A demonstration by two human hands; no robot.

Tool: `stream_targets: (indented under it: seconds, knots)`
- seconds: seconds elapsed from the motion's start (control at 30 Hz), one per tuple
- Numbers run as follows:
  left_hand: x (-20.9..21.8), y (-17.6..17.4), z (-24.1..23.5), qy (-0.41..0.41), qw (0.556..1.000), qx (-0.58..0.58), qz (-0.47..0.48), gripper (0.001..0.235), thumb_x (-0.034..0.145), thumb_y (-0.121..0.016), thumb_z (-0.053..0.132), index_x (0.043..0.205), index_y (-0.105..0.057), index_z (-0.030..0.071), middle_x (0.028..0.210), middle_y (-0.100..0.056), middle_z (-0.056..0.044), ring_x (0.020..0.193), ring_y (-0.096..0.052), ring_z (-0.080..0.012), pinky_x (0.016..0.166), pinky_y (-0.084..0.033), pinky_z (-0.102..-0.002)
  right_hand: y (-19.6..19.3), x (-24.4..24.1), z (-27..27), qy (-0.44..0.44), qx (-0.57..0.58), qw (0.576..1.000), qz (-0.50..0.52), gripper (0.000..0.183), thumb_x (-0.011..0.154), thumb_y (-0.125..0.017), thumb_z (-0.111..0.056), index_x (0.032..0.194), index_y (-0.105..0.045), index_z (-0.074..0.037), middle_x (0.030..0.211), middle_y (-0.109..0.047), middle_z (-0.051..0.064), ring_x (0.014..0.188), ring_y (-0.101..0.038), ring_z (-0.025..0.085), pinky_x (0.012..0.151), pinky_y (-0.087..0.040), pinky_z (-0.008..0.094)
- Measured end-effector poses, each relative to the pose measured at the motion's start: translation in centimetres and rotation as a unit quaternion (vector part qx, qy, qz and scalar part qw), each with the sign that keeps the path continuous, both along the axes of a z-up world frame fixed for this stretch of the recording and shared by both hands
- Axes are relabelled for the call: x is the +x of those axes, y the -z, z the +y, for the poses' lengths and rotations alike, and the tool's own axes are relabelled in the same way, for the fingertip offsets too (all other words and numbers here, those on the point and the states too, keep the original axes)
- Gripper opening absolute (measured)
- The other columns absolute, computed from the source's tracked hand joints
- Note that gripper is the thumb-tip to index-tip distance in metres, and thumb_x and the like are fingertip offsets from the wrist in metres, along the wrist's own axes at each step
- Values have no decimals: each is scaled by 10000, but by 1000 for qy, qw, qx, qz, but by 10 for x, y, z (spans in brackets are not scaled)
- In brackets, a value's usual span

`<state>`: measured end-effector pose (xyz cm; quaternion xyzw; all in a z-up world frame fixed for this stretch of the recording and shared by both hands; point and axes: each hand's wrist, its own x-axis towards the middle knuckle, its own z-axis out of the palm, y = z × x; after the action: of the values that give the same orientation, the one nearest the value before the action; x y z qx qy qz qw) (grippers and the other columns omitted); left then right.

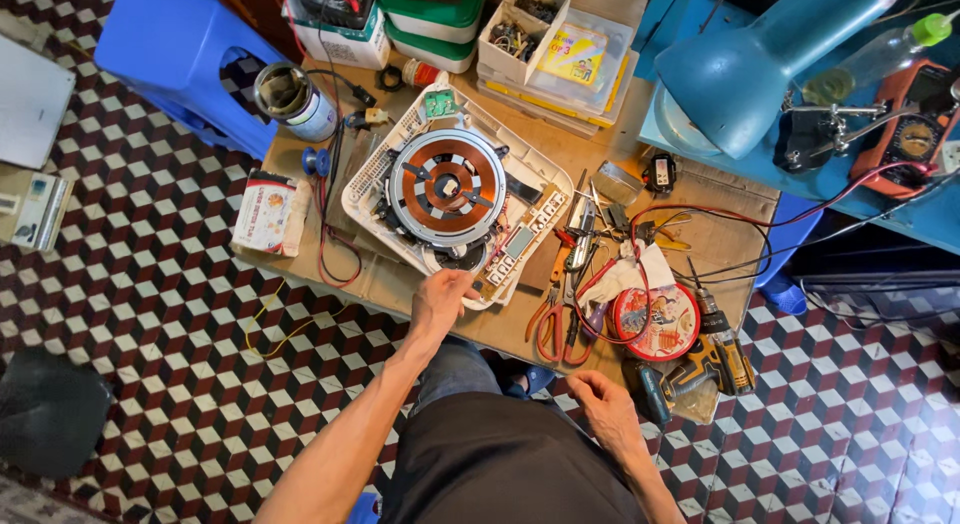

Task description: The person works on a disassembled appliance containing a copper coil, using pliers and scissors to strip and cut wires, then applies green tape to a wire bundle. The person also plugs a power cord into a wall socket and handles a roll of tape.

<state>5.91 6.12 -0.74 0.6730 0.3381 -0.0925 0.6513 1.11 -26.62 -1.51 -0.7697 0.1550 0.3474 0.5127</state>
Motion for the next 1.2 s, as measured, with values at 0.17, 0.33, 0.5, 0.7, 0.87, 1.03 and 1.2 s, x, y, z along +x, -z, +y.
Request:
stream_targets:
  seconds: [0.17,0.33,0.5,0.7,0.87,1.03,1.2]
  knots:
    - [43,21,13,31,999,-9,-6,252,910,-699,275,996,-703,38,774,-756,-44,526,-546,-87,481,-432,-263,-11,10,23,95,-29,995,-10,261,938,-655,-256,1005,-765,-29,700,-663,10,585,-520,92,528,-424,264]
    - [71,22,19,86,996,-5,-3,330,910,-696,364,952,-697,37,753,-772,-50,518,-544,-94,483,-427,-267,-22,22,71,120,-58,986,-103,319,954,-666,-297,848,-775,-16,611,-580,3,568,-492,70,517,-408,258]
    - [87,23,21,163,984,-67,11,438,934,-617,416,894,-757,3,762,-787,-78,532,-573,-99,503,-462,-266,1,33,91,251,-67,965,-45,458,1000,-631,-340,733,-652,32,596,-573,40,543,-511,123,525,-427,298]
    - [126,25,12,202,972,-117,-19,364,881,-678,336,1047,-693,13,783,-792,-75,511,-571,-97,477,-472,-278,56,57,78,194,-96,950,-223,338,775,-715,-132,1108,-666,-99,844,-679,18,583,-619,111,589,-527,279]
    - [154,45,8,272,957,-60,79,466,927,-695,450,991,-696,-12,748,-793,-131,478,-585,-105,465,-493,-267,71,83,90,219,-97,953,-186,381,751,-735,-98,1125,-660,-97,903,-699,28,587,-626,118,593,-524,285]
    - [167,82,8,326,933,-133,74,441,907,-682,429,958,-762,-1,770,-811,-99,533,-634,-115,527,-528,-267,50,115,100,235,-124,952,-153,301,788,-723,-118,1083,-667,-90,866,-696,40,601,-618,111,602,-515,278]
    - [147,94,-11,264,953,-142,47,293,850,-800,230,960,-712,-27,765,-826,-169,647,-767,-174,667,-619,-321,57,113,116,251,-122,953,-119,225,826,-712,-138,1040,-673,-82,828,-694,53,615,-611,104,611,-506,270]
